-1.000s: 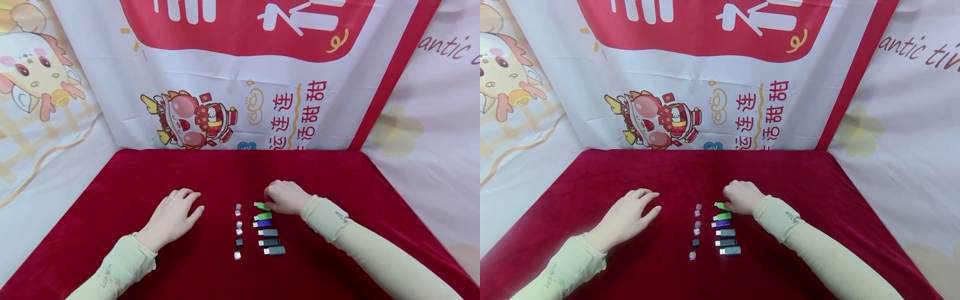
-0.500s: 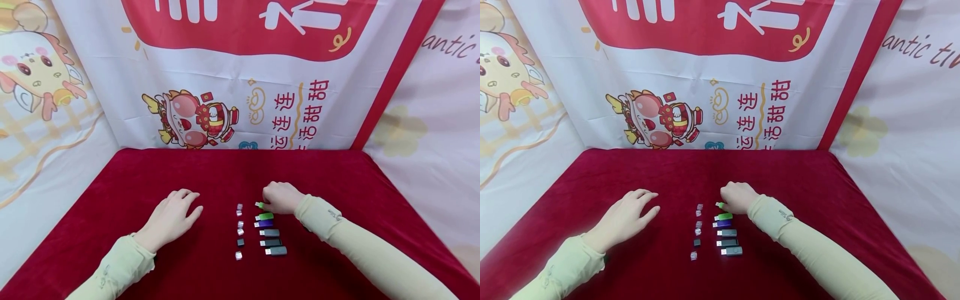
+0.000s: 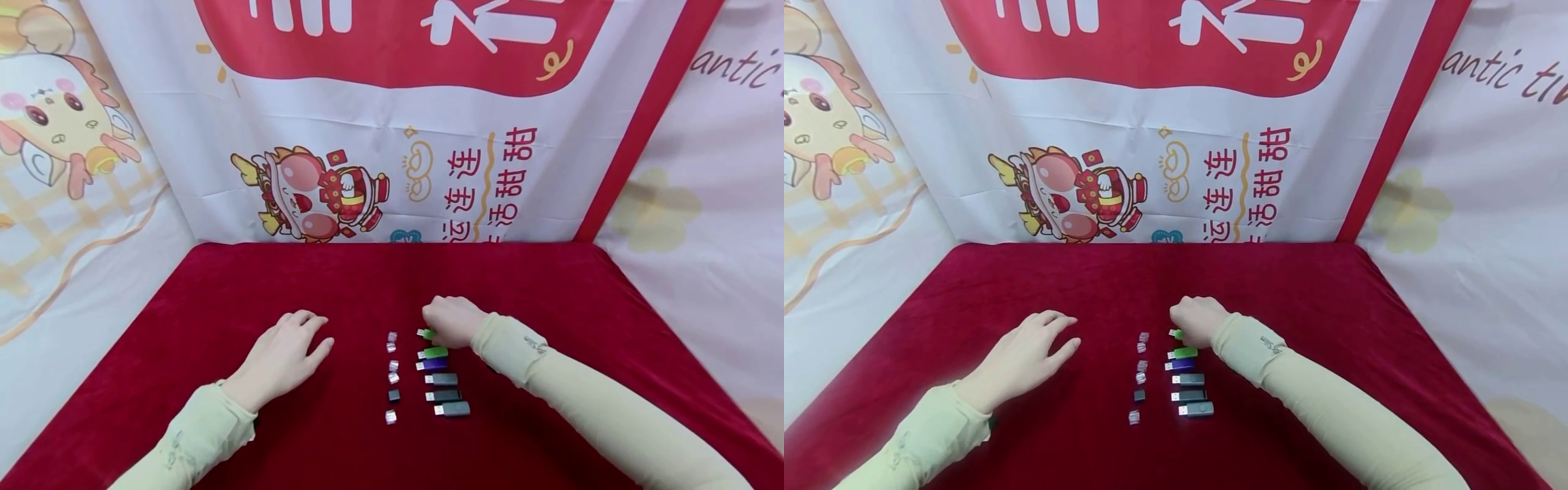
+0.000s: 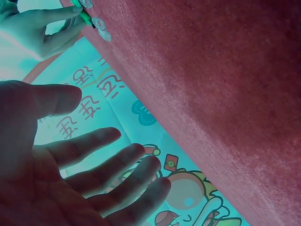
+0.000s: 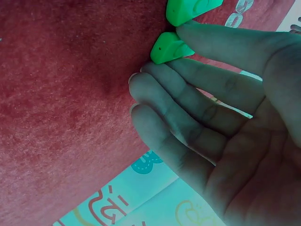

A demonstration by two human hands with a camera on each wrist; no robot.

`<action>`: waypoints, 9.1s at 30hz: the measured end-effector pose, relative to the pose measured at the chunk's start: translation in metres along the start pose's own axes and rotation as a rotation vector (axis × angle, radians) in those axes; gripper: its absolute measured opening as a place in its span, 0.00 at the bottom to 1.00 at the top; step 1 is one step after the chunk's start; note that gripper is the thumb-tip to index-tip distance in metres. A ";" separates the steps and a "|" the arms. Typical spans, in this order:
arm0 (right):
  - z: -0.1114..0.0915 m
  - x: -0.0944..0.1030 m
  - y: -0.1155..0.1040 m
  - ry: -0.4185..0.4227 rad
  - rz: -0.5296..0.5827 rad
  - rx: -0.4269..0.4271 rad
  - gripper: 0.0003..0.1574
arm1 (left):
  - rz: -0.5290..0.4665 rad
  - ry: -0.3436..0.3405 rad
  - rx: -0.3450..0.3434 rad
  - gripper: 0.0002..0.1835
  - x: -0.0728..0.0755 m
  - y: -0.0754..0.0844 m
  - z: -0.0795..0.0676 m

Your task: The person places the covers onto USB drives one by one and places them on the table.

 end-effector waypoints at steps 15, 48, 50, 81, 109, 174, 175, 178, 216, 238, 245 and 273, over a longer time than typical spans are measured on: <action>0.011 -0.003 0.005 -0.008 -0.005 0.017 0.19 | -0.005 0.000 -0.005 0.19 -0.004 0.001 0.001; -0.046 0.036 0.017 0.444 0.474 0.127 0.11 | 0.035 -0.141 -0.125 0.16 -0.025 0.026 0.048; -0.046 0.035 0.018 0.448 0.480 0.120 0.10 | 0.037 -0.155 -0.132 0.17 -0.025 0.027 0.051; -0.047 0.035 0.024 0.447 0.428 0.094 0.12 | 0.045 -0.341 -0.297 0.13 -0.074 0.057 0.089; -0.047 0.035 0.025 0.466 0.346 0.038 0.10 | 0.090 -0.351 -0.383 0.02 -0.079 0.071 0.097; -0.065 0.066 0.000 0.624 0.254 0.211 0.14 | -0.027 -0.006 -0.485 0.07 0.016 0.094 0.077; -0.065 0.066 0.000 0.625 0.249 0.211 0.14 | -0.026 -0.011 -0.485 0.07 0.016 0.094 0.076; -0.066 0.066 -0.001 0.629 0.237 0.209 0.13 | -0.024 -0.017 -0.487 0.07 0.014 0.095 0.076; -0.065 0.066 -0.014 0.639 0.181 0.232 0.13 | 0.002 0.024 -0.515 0.08 0.015 0.101 0.074; -0.067 0.064 -0.023 0.606 0.125 0.299 0.14 | -0.045 -0.014 -0.601 0.08 0.006 0.114 0.070; -0.069 0.067 -0.028 0.628 0.122 0.306 0.13 | -0.035 0.007 -0.620 0.09 0.009 0.118 0.068; -0.065 0.066 -0.026 0.599 0.237 0.310 0.15 | -0.125 0.074 -0.626 0.09 0.021 0.109 0.070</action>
Point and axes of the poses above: each hand's wrist, its own z-axis towards the middle knuckle, its own x-axis out of the back of the hand, y = z × x, the point moved 7 cm from there along z, towards the middle knuckle
